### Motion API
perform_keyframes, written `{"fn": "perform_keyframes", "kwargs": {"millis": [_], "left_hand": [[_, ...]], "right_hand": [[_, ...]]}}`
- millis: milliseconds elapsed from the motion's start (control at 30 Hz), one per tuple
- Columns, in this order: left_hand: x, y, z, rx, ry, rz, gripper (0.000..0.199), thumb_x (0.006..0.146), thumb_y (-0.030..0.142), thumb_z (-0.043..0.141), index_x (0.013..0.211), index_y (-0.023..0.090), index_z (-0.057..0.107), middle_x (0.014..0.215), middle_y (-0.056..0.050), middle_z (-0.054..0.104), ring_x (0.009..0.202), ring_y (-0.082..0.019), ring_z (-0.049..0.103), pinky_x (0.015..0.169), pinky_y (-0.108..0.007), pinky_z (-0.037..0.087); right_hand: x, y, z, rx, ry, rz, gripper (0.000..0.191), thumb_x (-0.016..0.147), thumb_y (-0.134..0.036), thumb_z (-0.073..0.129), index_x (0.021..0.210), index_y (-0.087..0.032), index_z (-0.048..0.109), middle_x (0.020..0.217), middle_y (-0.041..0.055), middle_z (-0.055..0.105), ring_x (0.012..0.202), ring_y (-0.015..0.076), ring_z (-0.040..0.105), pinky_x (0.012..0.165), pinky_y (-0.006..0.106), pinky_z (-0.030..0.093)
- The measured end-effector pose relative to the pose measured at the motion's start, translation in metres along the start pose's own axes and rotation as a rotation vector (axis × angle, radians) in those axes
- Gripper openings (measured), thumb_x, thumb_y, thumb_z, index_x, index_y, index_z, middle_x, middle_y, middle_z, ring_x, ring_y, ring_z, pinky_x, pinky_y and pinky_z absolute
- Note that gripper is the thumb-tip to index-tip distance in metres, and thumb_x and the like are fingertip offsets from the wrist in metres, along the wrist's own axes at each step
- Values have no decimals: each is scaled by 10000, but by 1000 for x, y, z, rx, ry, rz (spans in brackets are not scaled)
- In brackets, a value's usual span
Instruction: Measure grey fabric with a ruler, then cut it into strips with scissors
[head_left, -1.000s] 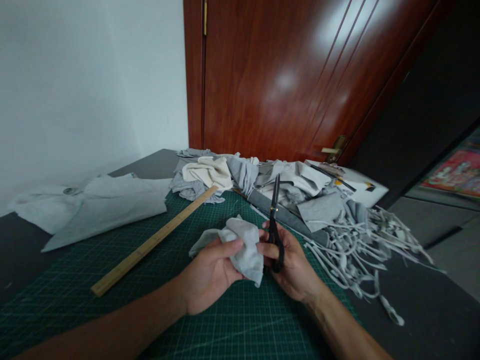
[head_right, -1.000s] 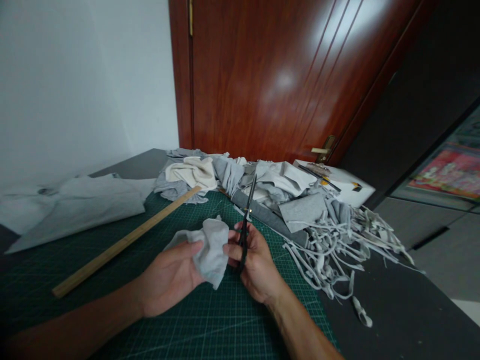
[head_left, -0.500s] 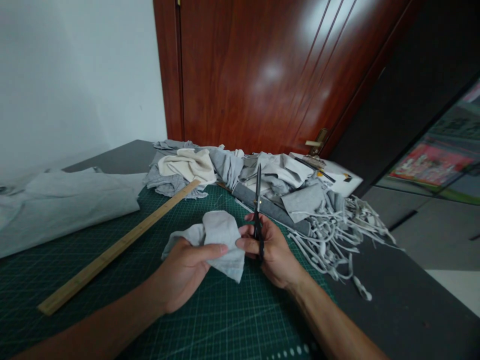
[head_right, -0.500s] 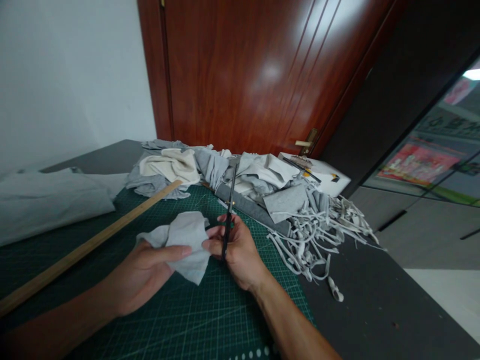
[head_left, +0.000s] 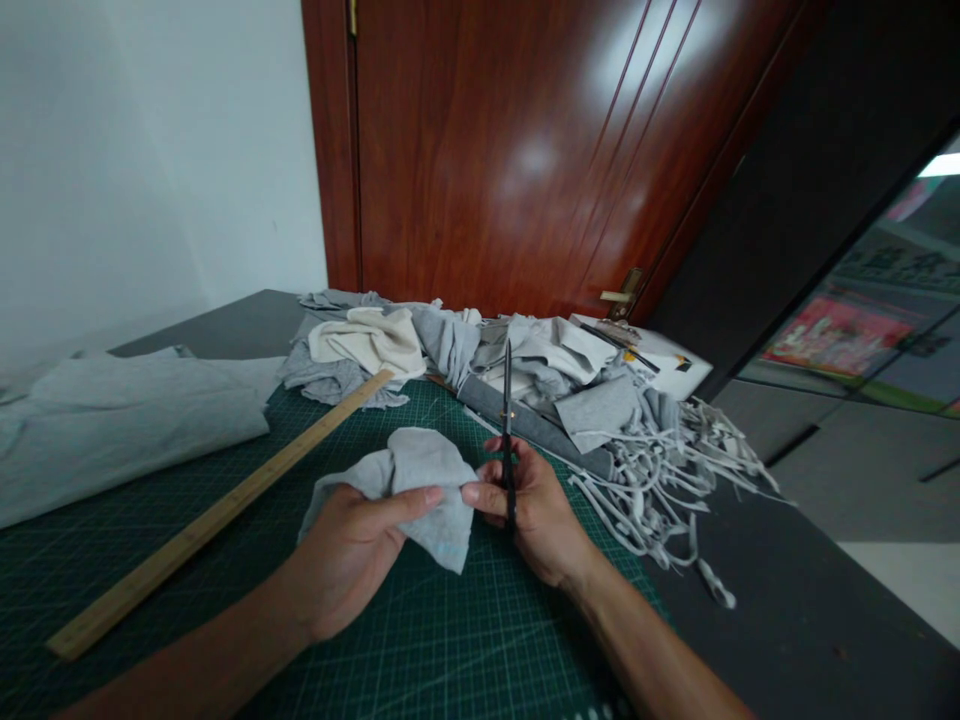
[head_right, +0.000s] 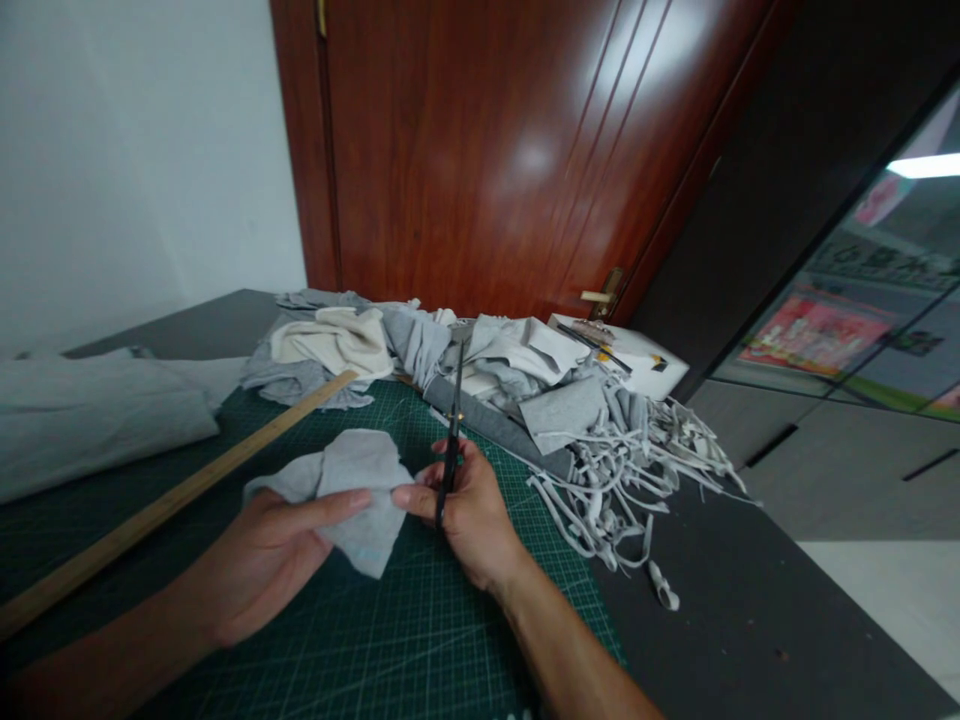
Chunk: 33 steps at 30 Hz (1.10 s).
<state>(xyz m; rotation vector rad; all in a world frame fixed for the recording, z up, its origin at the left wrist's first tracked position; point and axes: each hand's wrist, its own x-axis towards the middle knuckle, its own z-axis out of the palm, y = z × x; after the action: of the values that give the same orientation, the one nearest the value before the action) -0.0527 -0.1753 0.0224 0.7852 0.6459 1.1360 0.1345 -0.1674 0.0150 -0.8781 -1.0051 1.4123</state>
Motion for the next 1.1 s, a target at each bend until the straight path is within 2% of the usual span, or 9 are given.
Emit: {"fn": "perform_keyframes", "kwargs": {"millis": [167,267,333,400,500,633,867,933,1100], "left_hand": [[3,8,2,21,-25,62,293,704,202,962,970,156,849,1040,-133,863,1053,-374,806,910,-429,653],[11,21,8,52,-30,122,270,697,222,964,919,132,841,1027,-151,861,1048,-392,805,924,-470,653],[20,35,16,52,-1,175,295,668,201,973,914,119,833,1015,-149,860,1075,-386,798,963,-473,640],[31,51,27,22,77,306,379,612,133,984,956,134,826,1002,-110,865,1107,-351,790,1014,-455,615],[47,73,45,-49,82,460,538,499,30,993,993,155,819,916,-55,863,1083,-344,794,1026,-476,605],[62,87,61,-94,25,527,415,495,-40,972,808,158,782,784,-18,828,1071,-316,787,1027,-443,597],[82,93,52,-49,-84,560,361,449,-43,945,686,145,747,782,-27,813,945,-246,783,997,-388,610],[86,94,48,-53,-96,555,372,430,-40,944,683,149,747,806,-31,822,917,-235,781,974,-376,617],[90,94,41,-26,-131,558,339,507,24,959,772,148,788,844,-47,835,921,-248,791,1025,-435,603]], "right_hand": [[2,7,-5,-87,-21,-30,677,692,-513,1013,1120,-224,575,583,-106,621,395,81,481,357,147,304],[1,12,-9,-123,-74,-54,745,784,-644,917,1280,-205,577,569,-72,661,349,107,515,309,156,351],[0,15,-10,-122,-113,-87,807,803,-651,902,1374,-191,564,580,-53,690,357,125,563,328,177,432],[-1,17,-10,-118,-152,-113,848,807,-645,901,1433,-190,554,591,-38,710,369,140,600,345,193,471],[-3,18,-8,-125,-196,-133,908,789,-617,926,1500,-200,544,607,-30,722,392,155,631,364,210,499],[-6,18,-5,-140,-230,-157,1022,752,-606,961,1575,-197,515,633,-19,732,413,148,642,397,218,525],[-2,26,-10,-224,-243,-215,1048,692,-608,1002,1563,-212,575,625,-46,710,411,121,616,416,201,518],[-1,30,-12,-257,-252,-260,1011,732,-622,976,1567,-216,576,635,-43,708,417,116,620,421,192,511],[-5,36,-14,-328,-266,-363,967,826,-612,920,1626,-248,516,678,-22,726,444,121,644,447,198,526]]}}
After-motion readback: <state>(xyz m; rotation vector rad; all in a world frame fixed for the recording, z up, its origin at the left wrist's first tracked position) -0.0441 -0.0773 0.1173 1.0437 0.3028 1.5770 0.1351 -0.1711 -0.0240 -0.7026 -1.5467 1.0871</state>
